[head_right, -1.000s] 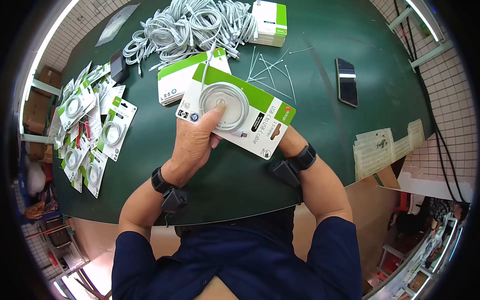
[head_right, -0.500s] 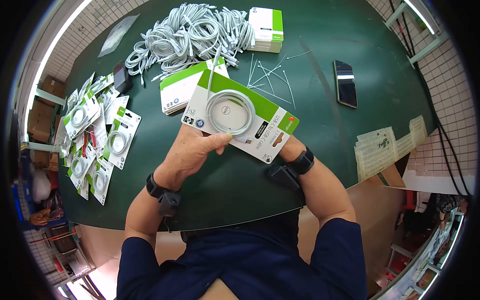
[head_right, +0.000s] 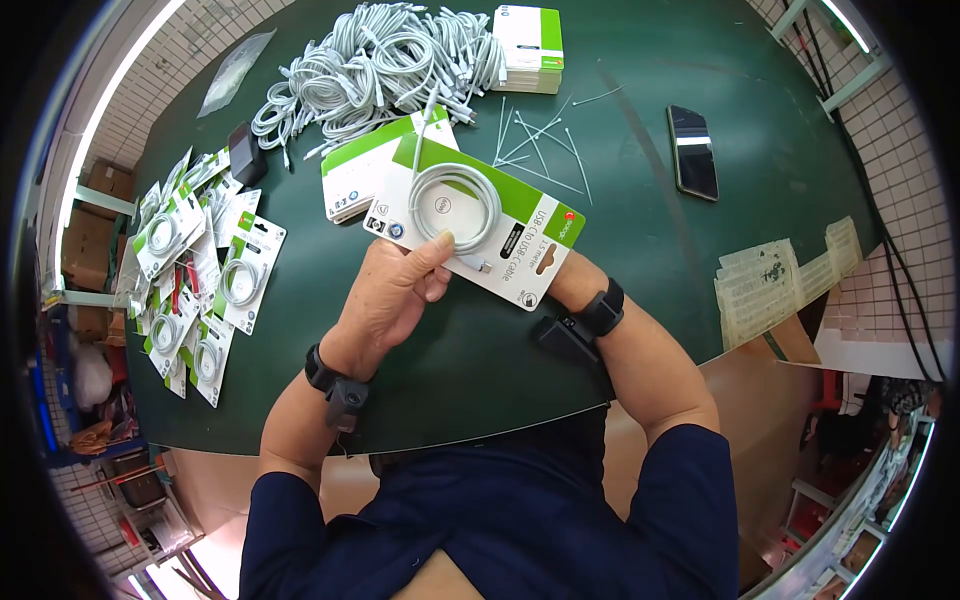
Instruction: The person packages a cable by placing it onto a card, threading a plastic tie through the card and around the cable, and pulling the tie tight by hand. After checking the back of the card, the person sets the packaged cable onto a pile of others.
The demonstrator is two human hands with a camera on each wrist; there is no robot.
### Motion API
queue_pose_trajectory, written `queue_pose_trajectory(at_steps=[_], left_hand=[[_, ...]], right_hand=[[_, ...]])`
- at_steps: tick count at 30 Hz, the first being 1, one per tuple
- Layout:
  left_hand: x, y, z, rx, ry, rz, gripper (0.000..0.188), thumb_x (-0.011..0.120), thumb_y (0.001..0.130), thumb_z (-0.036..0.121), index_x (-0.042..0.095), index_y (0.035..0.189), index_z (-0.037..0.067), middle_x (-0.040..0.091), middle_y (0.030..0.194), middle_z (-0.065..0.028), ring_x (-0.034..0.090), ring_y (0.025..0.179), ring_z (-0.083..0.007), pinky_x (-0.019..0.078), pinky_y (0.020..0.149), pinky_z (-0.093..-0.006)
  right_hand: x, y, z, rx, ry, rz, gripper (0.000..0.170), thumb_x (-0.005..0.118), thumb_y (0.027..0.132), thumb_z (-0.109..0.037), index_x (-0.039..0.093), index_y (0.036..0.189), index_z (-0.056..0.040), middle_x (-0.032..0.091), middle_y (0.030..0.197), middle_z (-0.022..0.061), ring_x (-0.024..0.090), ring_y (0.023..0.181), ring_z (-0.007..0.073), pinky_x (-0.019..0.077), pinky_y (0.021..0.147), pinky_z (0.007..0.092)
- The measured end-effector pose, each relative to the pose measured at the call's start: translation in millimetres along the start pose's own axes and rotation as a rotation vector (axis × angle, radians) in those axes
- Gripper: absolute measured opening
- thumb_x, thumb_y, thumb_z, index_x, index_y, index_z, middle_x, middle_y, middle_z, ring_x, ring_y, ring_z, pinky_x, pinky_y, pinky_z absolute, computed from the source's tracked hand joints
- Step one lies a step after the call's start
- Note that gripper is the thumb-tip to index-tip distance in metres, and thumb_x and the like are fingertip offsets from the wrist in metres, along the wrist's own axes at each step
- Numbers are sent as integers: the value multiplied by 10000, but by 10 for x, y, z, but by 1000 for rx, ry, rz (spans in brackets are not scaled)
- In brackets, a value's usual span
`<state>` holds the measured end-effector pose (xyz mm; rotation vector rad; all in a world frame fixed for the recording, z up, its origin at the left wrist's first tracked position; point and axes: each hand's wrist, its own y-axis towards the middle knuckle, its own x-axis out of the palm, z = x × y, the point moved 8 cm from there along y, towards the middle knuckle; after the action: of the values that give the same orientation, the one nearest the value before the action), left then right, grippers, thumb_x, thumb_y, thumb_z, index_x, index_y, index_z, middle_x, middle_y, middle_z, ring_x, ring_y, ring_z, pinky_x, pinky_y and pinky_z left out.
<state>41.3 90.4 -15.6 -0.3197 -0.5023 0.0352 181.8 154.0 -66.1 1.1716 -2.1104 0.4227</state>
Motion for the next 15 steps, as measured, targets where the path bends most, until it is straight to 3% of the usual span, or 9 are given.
queue_pose_trajectory(at_steps=[4,7,12,15], left_hand=[[-31,-69,-10,-60,-121,36,288,770,1008,161,649,1216,1,688,942,-57,620,692,-105,506,542,-241],[-40,-112,-1,-74,-161,33,299,755,1025,185,651,1228,-9,696,951,-62,626,690,-106,524,552,-248],[-43,-143,-1,-23,-23,22,309,784,996,186,663,1214,4,706,972,-51,645,739,-100,515,564,-243],[-14,-167,9,37,82,13,303,793,979,168,669,1207,10,710,982,-44,646,748,-95,501,565,-233]], right_hand=[[69,1,43,11,137,-55,354,599,1102,-177,603,1414,-10,732,1259,141,763,1059,203,663,827,275],[89,-81,-7,-11,-135,-49,374,638,1070,-110,594,1433,-28,717,1258,105,743,1070,186,648,884,288],[210,-11,-159,17,-91,95,274,678,1056,-135,668,1309,-28,736,1184,78,738,1007,178,625,820,265],[541,291,-695,-326,-1407,-26,170,739,1031,-165,693,1098,-16,748,1093,66,708,917,125,582,757,233]])
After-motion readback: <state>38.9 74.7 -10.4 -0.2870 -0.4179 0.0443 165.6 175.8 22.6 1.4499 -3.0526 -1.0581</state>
